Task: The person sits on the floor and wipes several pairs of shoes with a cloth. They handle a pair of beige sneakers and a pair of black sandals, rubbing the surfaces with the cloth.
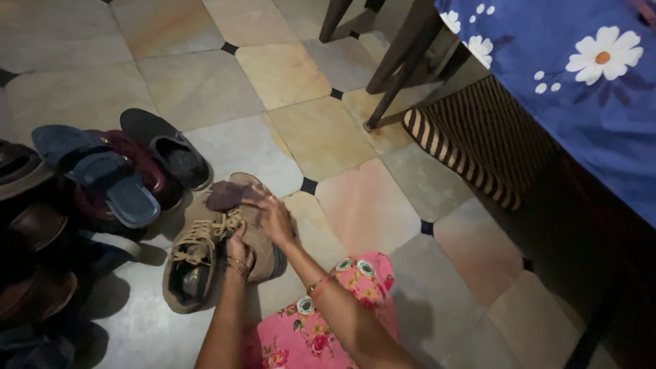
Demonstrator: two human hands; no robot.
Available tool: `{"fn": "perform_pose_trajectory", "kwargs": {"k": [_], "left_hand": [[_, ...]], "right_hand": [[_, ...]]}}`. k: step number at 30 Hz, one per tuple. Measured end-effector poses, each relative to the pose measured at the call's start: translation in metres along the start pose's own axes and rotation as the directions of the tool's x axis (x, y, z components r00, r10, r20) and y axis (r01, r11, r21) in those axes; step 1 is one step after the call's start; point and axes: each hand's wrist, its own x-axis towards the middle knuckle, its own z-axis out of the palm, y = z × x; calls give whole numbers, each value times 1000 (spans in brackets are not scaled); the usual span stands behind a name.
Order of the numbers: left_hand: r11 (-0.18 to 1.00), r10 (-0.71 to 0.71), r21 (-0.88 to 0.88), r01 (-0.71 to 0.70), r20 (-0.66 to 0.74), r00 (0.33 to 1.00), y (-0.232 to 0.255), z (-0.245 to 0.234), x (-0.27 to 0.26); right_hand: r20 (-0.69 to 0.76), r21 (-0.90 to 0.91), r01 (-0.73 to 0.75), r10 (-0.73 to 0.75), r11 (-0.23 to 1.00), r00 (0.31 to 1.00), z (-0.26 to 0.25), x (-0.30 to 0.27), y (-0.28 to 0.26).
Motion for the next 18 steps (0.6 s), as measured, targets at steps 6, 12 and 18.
{"fn": "perform_pose_trajectory", "kwargs": {"k": [6, 12, 18], "left_hand": [[1000, -25, -4, 26, 52, 998, 5, -1, -3], [1000, 22, -16, -20, 118, 993, 5, -3, -2], [999, 33, 26, -34, 37, 999, 1, -9, 3]], "right_hand": [[59, 37, -175, 173, 984, 983, -7, -66, -44], [23, 58, -27, 26, 998, 999, 5, -66, -45], [64, -32, 63, -61, 998, 996, 28, -12, -14]]}}
